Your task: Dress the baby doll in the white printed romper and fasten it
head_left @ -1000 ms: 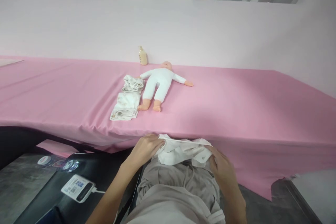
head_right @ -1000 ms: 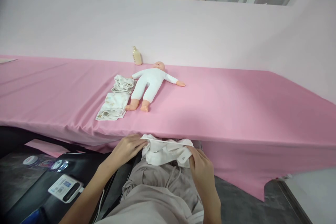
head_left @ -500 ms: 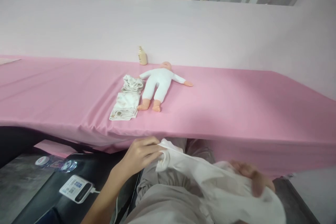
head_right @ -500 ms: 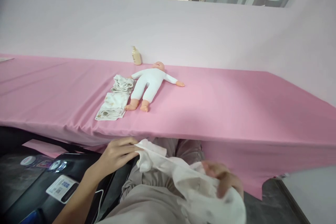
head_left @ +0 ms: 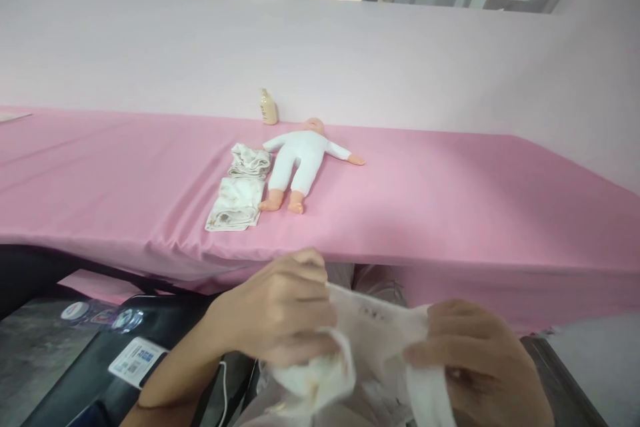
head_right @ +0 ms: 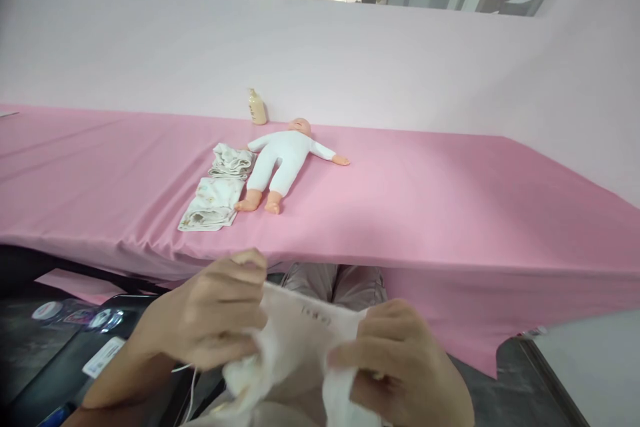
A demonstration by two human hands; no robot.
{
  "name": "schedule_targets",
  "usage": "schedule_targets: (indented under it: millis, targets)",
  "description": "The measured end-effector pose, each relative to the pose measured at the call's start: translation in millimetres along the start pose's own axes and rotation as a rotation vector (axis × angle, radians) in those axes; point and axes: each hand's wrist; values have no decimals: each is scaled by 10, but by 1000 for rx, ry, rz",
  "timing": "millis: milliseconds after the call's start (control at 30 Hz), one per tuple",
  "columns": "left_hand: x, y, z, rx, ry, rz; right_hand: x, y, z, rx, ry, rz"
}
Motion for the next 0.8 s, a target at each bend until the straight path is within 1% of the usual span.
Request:
schedule_targets:
  millis: [33, 67, 100, 167, 200, 300, 433, 533, 633, 733, 800]
  targets:
    - [-29, -7, -17, -208, -20, 3, -65, -7, -45, 20, -60, -11]
    - [-52, -1, -41, -348, -34, 27, -124, 2, -73, 57, -105, -11]
    - [-70, 18, -68, -431, -29, 52, -171, 25, -85, 110, -134, -3]
    - [-90, 80, -119, -526, -3, 104, -223, 105, -72, 231, -133, 17]
    - [-94, 118, -139, -566, 0, 139, -230, 152, -57, 279, -134, 4]
    - [-99, 223, -175, -673, -31, 222, -220, 278, -23, 400, -134, -13]
    - [-89, 315, -200, -797, -80, 250, -239, 372, -40, 498, -129, 36]
    - [-69, 363, -210, -770, -158, 217, -266, 411, -73, 478, -140, 94]
    - [-49, 438, -209, -624, -215, 244, -246, 476, -95, 418, -110, 186]
    - [-29, 584, -216, -433, -259, 252, -161, 649, -102, 305, -15, 241]
    - [-13, 713, -227, -311, -369, 215, -86, 834, -108, 257, 42, 281]
Point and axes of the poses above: each hand's wrist, its own x-axis away from the middle knuckle, its own y-axis out of the palm, z = x × y, and after that the axes turned 3 degrees about -y, right-handed
